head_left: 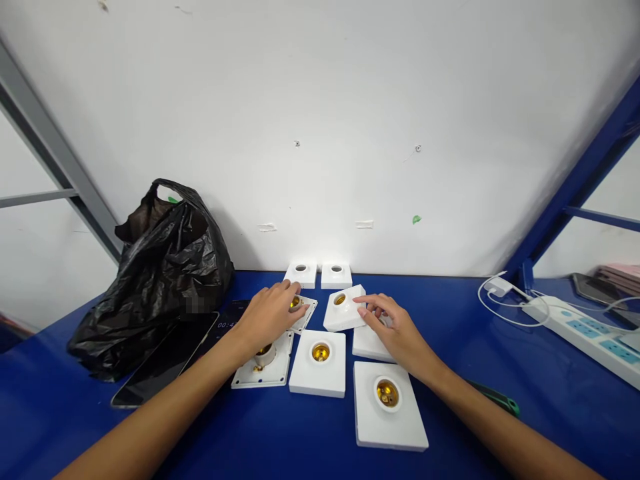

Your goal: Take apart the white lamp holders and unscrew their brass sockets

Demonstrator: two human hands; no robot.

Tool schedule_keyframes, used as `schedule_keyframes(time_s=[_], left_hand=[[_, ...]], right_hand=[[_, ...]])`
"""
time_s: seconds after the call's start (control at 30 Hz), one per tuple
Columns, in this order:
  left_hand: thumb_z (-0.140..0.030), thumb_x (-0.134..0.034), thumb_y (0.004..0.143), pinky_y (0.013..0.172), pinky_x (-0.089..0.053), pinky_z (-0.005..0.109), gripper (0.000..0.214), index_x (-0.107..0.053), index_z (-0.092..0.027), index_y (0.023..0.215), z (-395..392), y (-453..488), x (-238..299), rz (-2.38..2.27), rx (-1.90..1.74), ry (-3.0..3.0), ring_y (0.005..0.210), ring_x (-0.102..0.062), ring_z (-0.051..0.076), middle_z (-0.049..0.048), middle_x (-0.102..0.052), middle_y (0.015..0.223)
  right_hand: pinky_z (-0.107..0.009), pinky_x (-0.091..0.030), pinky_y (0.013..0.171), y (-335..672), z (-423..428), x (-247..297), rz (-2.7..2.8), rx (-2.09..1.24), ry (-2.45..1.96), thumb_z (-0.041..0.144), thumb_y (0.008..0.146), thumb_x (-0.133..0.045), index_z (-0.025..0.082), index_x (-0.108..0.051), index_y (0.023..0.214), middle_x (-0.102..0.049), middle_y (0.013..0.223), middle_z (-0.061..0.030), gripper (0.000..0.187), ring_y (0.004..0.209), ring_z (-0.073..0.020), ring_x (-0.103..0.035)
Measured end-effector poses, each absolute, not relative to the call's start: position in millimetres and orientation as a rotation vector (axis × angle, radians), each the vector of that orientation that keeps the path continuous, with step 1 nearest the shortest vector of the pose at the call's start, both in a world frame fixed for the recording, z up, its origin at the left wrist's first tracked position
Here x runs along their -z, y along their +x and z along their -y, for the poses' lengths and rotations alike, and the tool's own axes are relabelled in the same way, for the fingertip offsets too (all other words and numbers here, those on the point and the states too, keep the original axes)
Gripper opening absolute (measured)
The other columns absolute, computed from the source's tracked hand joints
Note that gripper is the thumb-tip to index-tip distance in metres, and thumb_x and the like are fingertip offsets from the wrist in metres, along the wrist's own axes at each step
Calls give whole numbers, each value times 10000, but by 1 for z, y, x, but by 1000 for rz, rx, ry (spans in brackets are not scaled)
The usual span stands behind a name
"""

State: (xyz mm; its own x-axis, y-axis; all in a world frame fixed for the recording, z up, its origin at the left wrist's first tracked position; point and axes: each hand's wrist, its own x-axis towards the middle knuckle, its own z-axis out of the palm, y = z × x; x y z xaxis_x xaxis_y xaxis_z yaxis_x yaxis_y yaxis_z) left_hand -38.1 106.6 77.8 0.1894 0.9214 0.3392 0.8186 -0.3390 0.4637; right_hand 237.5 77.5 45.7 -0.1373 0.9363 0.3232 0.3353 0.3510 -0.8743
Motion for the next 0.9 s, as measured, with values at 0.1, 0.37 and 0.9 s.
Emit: schedule_keyframes(time_s=[0.1, 0.37, 0.9], left_hand=[[-296, -680, 892, 727, -430, 333, 110, -627, -224, 827, -109, -39, -74, -1693, -775, 2343, 712, -604, 242, 53, -673, 871], [-399, -603, 1060, 936, -497, 365, 210, -651, -240, 1189, -75, -7, -86, -1299, -1026, 2579, 1034, -666, 270, 80, -680, 1118], [-557, -701, 993, 705, -593, 326, 408, -660, -177, 1137, -49, 28, -69, -876, -1121, 850, 859, -723, 246, 69, -730, 943]], right_hand=[[-467, -446, 966, 237, -75, -49, 1716, -746, -1163, 444, 967, -665, 342, -817, 1078, -632, 961, -38, 214, 971, -264, -592], [-459, -443, 1024, 235, -62, -61, 1717, -816, -1071, 479, 1032, -589, 330, -696, 1303, -743, 1058, -40, 327, 1098, -276, -643], [-300, -443, 640, 235, -66, -68, 1398, -1379, -962, 624, 924, -728, 271, -747, 1214, -714, 713, 19, 457, 664, -173, -621]])
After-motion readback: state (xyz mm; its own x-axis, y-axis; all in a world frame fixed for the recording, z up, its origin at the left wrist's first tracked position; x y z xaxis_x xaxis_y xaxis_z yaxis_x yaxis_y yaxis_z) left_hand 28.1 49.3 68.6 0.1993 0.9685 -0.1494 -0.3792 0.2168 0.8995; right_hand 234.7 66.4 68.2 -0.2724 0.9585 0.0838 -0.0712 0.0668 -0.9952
